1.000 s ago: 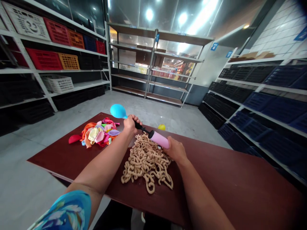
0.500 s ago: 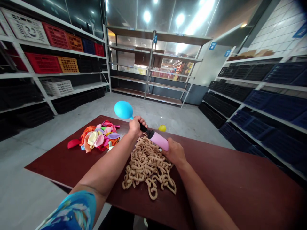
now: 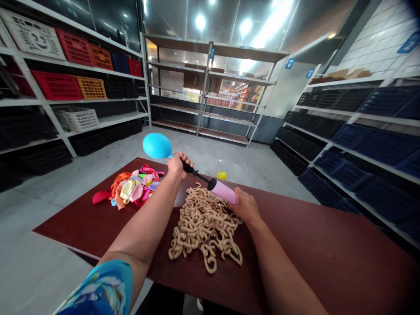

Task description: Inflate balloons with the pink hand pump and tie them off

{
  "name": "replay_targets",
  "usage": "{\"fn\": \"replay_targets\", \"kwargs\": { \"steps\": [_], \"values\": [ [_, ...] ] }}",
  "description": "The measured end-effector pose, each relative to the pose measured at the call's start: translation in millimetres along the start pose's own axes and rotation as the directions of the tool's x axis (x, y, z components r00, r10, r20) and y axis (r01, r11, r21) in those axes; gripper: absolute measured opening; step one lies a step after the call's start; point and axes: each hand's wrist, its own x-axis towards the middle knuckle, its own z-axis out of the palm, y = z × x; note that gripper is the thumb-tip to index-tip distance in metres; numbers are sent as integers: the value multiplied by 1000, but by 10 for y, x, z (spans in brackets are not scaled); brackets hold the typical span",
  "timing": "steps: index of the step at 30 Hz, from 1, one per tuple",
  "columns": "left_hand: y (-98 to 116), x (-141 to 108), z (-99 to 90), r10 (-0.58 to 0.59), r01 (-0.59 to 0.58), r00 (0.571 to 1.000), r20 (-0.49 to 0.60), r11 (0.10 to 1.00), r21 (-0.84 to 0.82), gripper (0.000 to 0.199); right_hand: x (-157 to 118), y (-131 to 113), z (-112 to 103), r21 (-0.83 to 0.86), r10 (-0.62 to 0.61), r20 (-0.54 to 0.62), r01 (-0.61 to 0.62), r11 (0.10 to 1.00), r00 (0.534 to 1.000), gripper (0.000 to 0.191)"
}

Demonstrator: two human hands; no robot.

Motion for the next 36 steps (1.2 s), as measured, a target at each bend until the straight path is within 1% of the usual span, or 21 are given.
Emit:
{"fn": "replay_targets", "kwargs": {
  "steps": [3, 6, 11, 15, 18, 21, 25, 28, 32, 36],
  "values": [
    [20, 32, -41, 11, -11, 999, -32, 1000, -15, 17, 15, 44, 33, -47, 46, 2, -46, 998, 999, 29],
    [-41, 8, -41, 3, -4, 1000, -25, 999, -35, 16, 7, 23, 57, -64, 48, -22, -49, 997, 999, 29],
    [-231, -99, 19, -28, 28, 999, -15, 999, -29, 15, -30, -61, 55, -80, -1, -102, -7, 997, 995, 29],
    [-424, -191, 47, -90, 89, 996, -12, 996, -16, 15, -41, -95, 60, -75, -22, -106, 14, 997, 994, 27],
    [-504, -223, 45, -91, 91, 996, -15, 996, -19, 15, -35, -99, 70, -62, -30, -100, 24, 998, 995, 28],
    [-460, -206, 43, -91, 91, 995, -36, 996, -8, 15, -16, -96, 68, -44, -28, -77, 25, 999, 997, 27],
    [-277, -106, 10, -41, 40, 998, -53, 999, -24, 15, 9, -49, 42, -50, 0, -36, -2, 999, 999, 29],
    [-181, -15, -62, -9, 5, 997, -79, 999, -45, 14, 12, 23, 28, -80, 33, -28, -36, 996, 999, 28],
    [-200, 36, -170, -8, 4, 996, -83, 999, -49, 14, -2, 71, 45, -110, 44, -31, -48, 993, 999, 28],
    [-289, -6, -214, -27, 21, 995, -97, 998, -62, 16, -18, 1, 76, -138, -14, -67, 5, 990, 998, 27]
  ]
}}
